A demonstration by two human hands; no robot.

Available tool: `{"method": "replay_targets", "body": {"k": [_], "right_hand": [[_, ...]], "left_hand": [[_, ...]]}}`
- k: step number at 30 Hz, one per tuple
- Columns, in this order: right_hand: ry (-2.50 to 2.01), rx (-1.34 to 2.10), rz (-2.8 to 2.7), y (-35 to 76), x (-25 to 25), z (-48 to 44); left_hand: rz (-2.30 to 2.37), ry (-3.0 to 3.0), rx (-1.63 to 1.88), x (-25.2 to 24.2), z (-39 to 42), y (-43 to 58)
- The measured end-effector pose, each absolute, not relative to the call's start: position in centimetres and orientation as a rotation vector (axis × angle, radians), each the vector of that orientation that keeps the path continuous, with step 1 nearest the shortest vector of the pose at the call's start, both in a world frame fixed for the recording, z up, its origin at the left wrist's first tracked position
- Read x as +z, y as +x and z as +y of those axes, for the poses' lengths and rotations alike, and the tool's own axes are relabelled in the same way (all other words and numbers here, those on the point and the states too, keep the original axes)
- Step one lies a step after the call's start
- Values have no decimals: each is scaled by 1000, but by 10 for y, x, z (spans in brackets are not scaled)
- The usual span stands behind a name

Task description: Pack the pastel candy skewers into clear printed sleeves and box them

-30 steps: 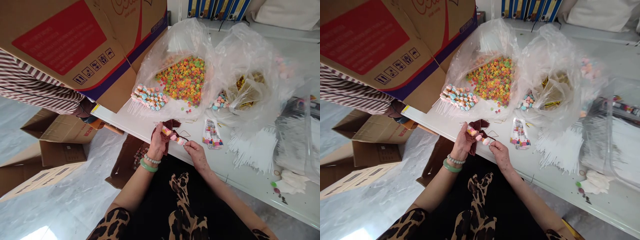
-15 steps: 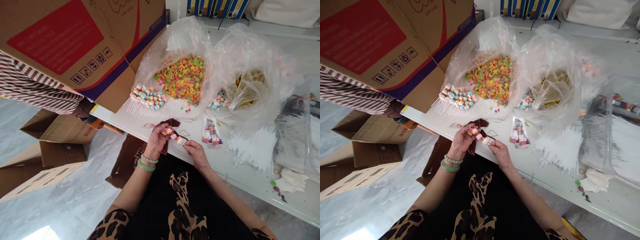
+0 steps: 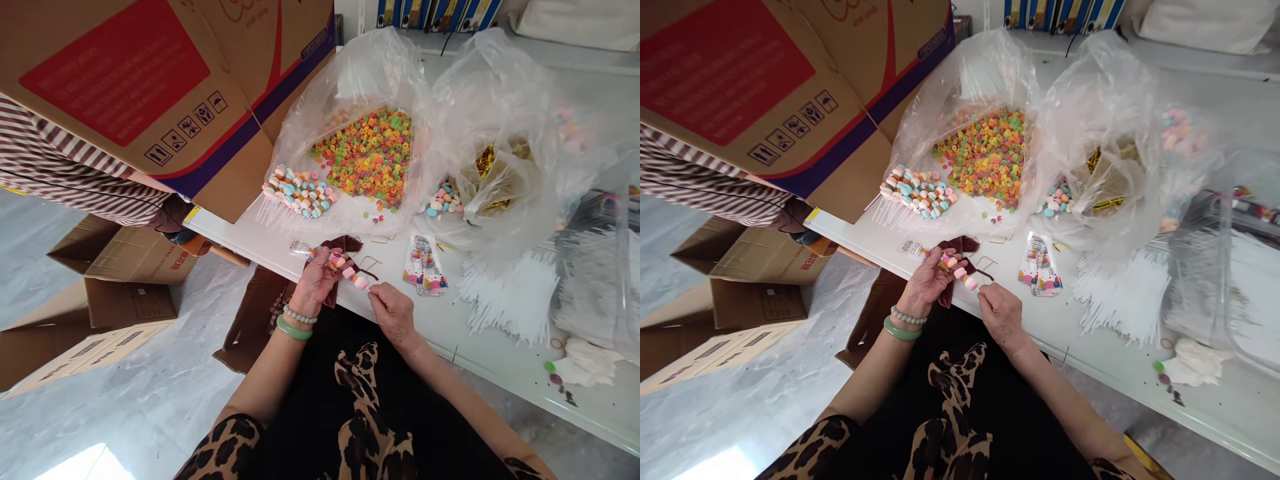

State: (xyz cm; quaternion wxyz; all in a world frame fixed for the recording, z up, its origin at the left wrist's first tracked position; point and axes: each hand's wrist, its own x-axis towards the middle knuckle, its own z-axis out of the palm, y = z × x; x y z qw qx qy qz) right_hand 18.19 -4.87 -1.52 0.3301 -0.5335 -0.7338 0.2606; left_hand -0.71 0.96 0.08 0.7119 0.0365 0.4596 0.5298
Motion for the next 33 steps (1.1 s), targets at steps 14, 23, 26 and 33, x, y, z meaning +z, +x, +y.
{"method": "replay_targets", "body": {"k": [14,23,26,33], "right_hand": [[-1422,1106,-1568,180,-6,-45],[-1337,1909,-824,180,-18,-33],[-1469,1470,-1211,182,-21,-38],[-1395,41,-2130,185,-15,-46]], "left_hand": [[897,253,1156,-5,4,-6],[930,310,1042,0,2,-3],[985,348,1036,-3,2,-1],[1063,385,1066,-12,0,1]]}}
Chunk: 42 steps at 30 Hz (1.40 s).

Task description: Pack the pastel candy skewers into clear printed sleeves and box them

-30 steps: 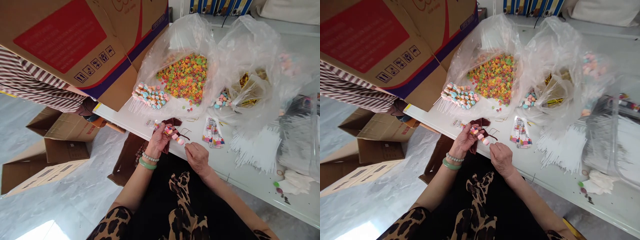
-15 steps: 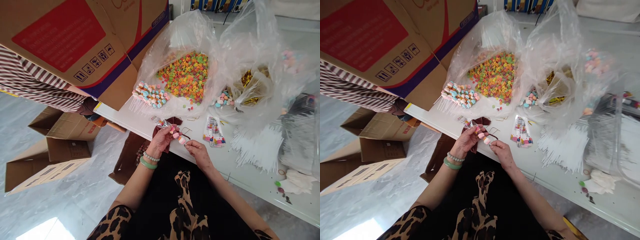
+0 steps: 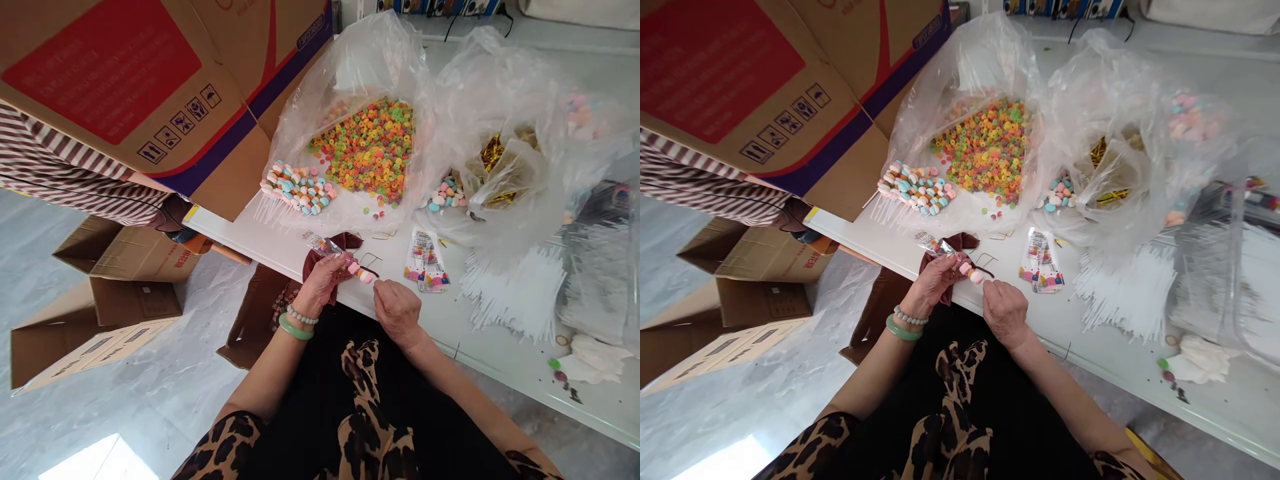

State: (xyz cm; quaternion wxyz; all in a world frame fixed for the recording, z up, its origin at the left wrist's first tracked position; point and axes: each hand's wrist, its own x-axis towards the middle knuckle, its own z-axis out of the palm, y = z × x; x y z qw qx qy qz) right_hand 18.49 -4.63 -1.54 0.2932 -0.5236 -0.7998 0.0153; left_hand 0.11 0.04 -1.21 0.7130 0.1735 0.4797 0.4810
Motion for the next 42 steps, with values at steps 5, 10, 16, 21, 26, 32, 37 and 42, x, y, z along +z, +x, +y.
{"method": "replay_targets", "body": {"k": [5,10,16,21,26,32,37,42], "right_hand": [[-1371,83,-2100,177,-11,-45],[-1367,1434,-1332,179,-15,-34],[-1028,2364,-475,192,-24,-17],[-1253,1999,-772,180,-21,-26],[-1463,716,-1753,175,-15,-38],[-1312,-180,-2156,180,-9,-38],[-1260,-338,-2181,178,-7,-38],[-1263,-29,-2127,173,-13,-42]], "left_hand": [[1002,315,1102,-12,0,9],[852,293,1024,-12,0,-1],[876,429,1012,-15,-1,-12],[912,437,1061,-14,-1,-3],[923,438,1056,-8,-1,-4],[1025,419,1038,-8,4,-11],[1087,477,1153,-10,2,4],[1025,296,1123,-9,1,13]]}}
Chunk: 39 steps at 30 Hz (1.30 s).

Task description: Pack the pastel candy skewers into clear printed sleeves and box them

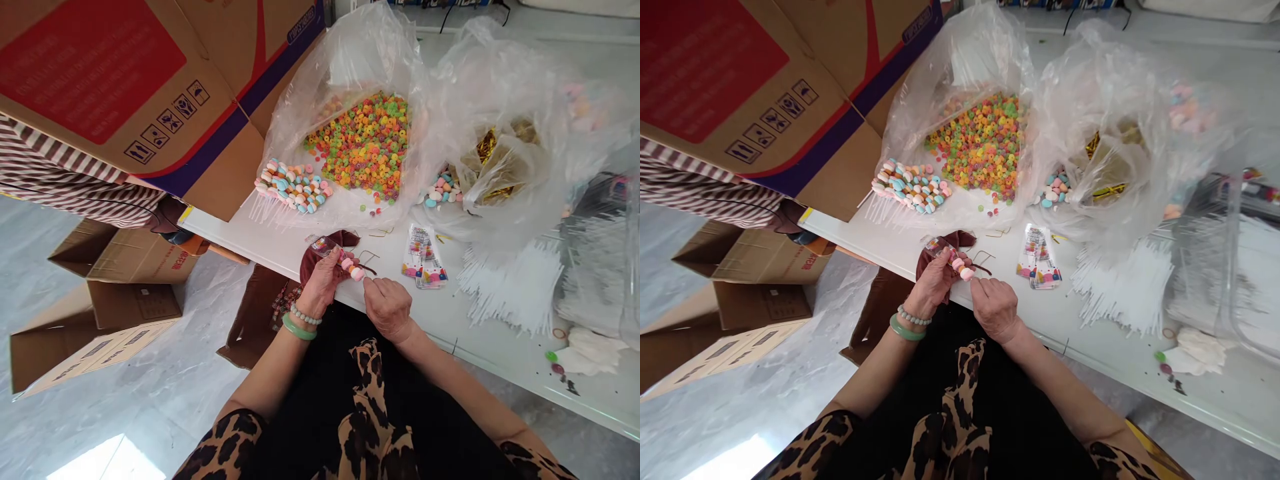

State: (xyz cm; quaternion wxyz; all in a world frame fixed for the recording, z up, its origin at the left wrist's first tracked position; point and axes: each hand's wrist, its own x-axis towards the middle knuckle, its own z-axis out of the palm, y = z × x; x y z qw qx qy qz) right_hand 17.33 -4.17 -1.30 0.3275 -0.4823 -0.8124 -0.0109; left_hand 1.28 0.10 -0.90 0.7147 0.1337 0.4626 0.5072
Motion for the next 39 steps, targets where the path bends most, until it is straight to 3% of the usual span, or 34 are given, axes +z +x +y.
{"method": "replay_targets", "body": {"k": [5,8,15,27,35,39], "right_hand": [[-1335,979,-1617,173,-16,-40],[-1346,1233,-1403,176,-16,-35],[-1451,1005,-1552,180,-14,-29],[-1411,1151,-1458,183,-16,-25],[-1329,499,-1913,183,-22,-24],[-1353,311,-1956,182,-22,-25]], "left_hand": [[872,230,969,-8,6,1],[907,276,1133,-9,9,-4],[994,312,1208,-5,8,-5],[1227,531,1209,-13,7,0],[934,424,1059,-8,9,-3],[1018,469,1006,-7,10,-9]]}}
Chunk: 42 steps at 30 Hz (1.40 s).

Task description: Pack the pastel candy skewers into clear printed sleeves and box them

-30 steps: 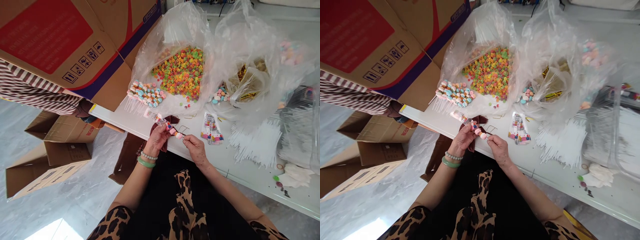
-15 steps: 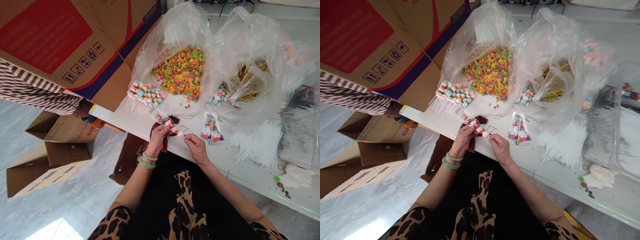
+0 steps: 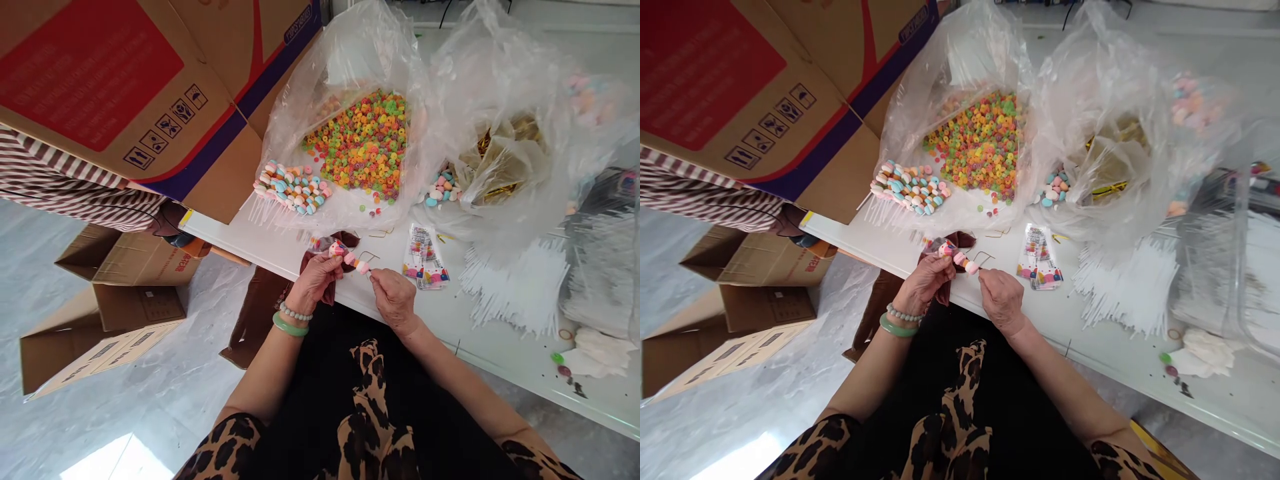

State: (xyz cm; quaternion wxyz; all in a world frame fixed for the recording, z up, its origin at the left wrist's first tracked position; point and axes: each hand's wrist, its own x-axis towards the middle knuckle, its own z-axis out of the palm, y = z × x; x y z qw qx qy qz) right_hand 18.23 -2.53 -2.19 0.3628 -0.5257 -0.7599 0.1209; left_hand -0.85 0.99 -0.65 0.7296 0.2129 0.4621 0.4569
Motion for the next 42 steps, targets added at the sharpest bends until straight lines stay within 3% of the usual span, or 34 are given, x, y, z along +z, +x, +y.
{"method": "replay_targets", "body": {"k": [5,11,18,22,25,31,37,42], "right_hand": [[-1355,229,-1984,183,-20,-25],[-1341,415,-1947,185,-22,-24],[-1389,1123,-1690,220,-33,-31],[-1298,1658,-1058,231,-27,-30],[-1110,1843,-673,218,-10,-24],[-1076,1780,-659,176,19,-9],[-1182,1470,-814,164,11,-8],[-1236,1312,-1095,181,8,-5]], "left_hand": [[1026,449,1077,2,12,-13],[1101,374,1227,3,19,-10],[1137,240,1364,-3,28,-16],[1091,251,1379,-3,25,-8],[1086,324,1365,2,17,13],[1000,342,1379,10,4,49],[908,267,1267,19,-3,52],[1113,353,1109,26,-3,37]]}}
